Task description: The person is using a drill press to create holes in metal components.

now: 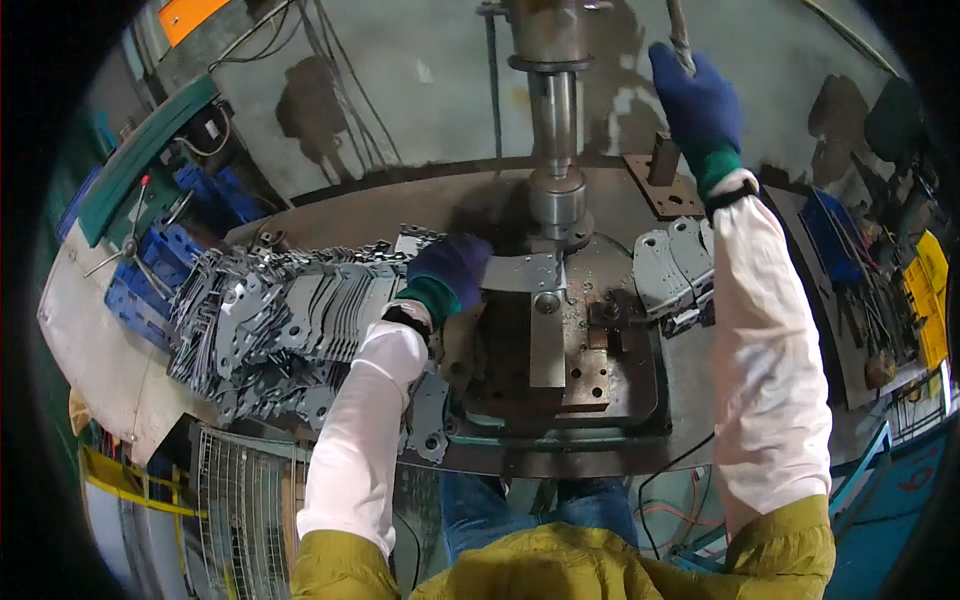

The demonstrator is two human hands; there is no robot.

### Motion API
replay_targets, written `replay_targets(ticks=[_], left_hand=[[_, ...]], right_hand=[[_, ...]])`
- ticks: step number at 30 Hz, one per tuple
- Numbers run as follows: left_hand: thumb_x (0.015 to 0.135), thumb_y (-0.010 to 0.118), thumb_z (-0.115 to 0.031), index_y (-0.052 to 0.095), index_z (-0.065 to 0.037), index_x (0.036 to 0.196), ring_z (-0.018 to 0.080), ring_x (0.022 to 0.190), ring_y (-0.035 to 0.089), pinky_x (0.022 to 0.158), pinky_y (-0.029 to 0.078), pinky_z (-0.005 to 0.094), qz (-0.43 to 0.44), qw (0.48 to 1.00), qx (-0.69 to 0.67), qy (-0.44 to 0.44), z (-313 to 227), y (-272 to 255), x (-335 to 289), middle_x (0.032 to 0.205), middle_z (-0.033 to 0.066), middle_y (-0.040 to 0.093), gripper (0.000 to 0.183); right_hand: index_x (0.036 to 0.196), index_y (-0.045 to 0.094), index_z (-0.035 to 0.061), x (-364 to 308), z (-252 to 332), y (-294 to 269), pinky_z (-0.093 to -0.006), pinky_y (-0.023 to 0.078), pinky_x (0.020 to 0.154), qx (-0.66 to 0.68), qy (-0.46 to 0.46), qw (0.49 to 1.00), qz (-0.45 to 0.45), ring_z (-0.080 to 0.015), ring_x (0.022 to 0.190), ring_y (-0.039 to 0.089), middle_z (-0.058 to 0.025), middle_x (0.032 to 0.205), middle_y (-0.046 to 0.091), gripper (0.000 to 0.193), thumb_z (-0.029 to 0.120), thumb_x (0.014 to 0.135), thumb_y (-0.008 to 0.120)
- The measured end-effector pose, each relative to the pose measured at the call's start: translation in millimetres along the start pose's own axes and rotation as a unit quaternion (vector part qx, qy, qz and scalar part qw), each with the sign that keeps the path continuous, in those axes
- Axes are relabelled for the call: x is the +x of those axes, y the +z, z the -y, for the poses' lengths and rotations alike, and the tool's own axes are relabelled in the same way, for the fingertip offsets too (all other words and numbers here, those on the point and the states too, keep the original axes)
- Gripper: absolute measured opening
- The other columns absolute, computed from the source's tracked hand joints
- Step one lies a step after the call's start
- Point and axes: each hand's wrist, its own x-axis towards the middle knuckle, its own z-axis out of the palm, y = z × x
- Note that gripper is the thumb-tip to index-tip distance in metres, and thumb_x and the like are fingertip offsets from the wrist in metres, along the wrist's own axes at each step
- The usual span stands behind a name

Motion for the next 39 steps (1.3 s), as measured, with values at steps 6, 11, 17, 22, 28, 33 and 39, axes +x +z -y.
replay_targets(ticks=[6,11,17,22,28,33,39], left_hand=[[0.075,0.07,-0.031,0.067,-0.012,0.107,0.0402,0.102,0.064,0.087,0.053,0.0498,0.007,0.99,-0.054,-0.131,-43.5,-5.6,22.4,0.11,0.0161,0.067,0.038],[0.082,0.066,-0.032,0.071,-0.012,0.102,0.0426,0.091,0.066,0.083,0.053,0.0502,0.054,0.923,-0.193,-0.329,-27.9,-3.4,14.4,0.099,0.0184,0.07,0.028],[0.098,0.056,-0.031,0.068,-0.004,0.112,0.0214,0.081,0.069,0.066,0.054,0.0362,0.019,0.474,-0.819,-0.324,-39.1,-45.3,-56.2,0.098,0.0107,0.071,0.033],[0.095,0.062,-0.022,0.063,-0.001,0.121,0.0238,0.095,0.07,0.082,0.058,0.0368,0.101,0.532,-0.816,-0.202,-16.2,-29.8,-161.7,0.11,0.0129,0.071,0.034],[0.097,0.059,-0.006,0.063,-0.002,0.122,0.0207,0.098,0.068,0.089,0.055,0.0347,-0.049,0.851,-0.505,-0.134,-6.6,24.1,-184.1,0.109,0.0096,0.07,0.026],[0.097,0.06,-0.031,0.059,-0.003,0.128,0.0304,0.103,0.064,0.097,0.052,0.0452,-0.011,0.287,-0.9,-0.328,-29.9,10.5,-143.0,0.119,0.0157,0.065,0.042],[0.098,0.056,-0.01,0.06,-0.004,0.128,0.0234,0.103,0.066,0.094,0.054,0.0376,-0.002,0.715,-0.68,-0.164,-13.8,18.8,-191.0,0.119,0.0137,0.067,0.031]], right_hand=[[0.106,0.065,0.005,-29.7,21.5,-81.7,-0.0305,0.045,0.059,0.235,0.24,0.929,0.156,-0.0131,0.065,0.057,-0.0014,0.073,0.059,0.05,0.052,0.091,0.066],[0.115,0.067,0.0018,-49.8,32.6,-88.7,-0.0305,0.048,0.07,0.353,0.173,0.904,0.17,-0.0143,0.075,0.061,-0.0087,0.089,0.067,0.044,0.041,0.098,0.058],[0.132,0.061,0.0029,-136.8,-19.3,-117.9,-0.0295,0.052,0.073,0.45,0.252,0.839,0.17,-0.0117,0.075,0.062,-0.0056,0.09,0.064,0.044,0.035,0.105,0.047],[0.125,0.066,0.0002,-256.6,5.3,-173.4,-0.031,0.053,0.067,0.41,0.342,0.81,0.243,-0.0151,0.071,0.064,-0.0061,0.079,0.066,0.041,0.03,0.105,0.047],[0.124,0.067,0.0013,-351.4,19.6,-211.4,-0.0314,0.055,0.07,0.381,0.501,0.742,0.232,-0.0174,0.073,0.068,-0.0096,0.084,0.07,0.039,0.03,0.102,0.053],[0.124,0.067,0.0002,-338.1,18.3,-236.1,-0.0295,0.055,0.069,0.319,0.528,0.748,0.246,-0.018,0.079,0.069,-0.0106,0.088,0.07,0.037,0.026,0.102,0.053],[0.125,0.066,0.0022,-309.7,-17.9,-235.6,-0.0327,0.055,0.077,0.306,0.414,0.793,0.327,-0.0193,0.083,0.07,-0.0128,0.098,0.072,0.038,0.028,0.099,0.06]])
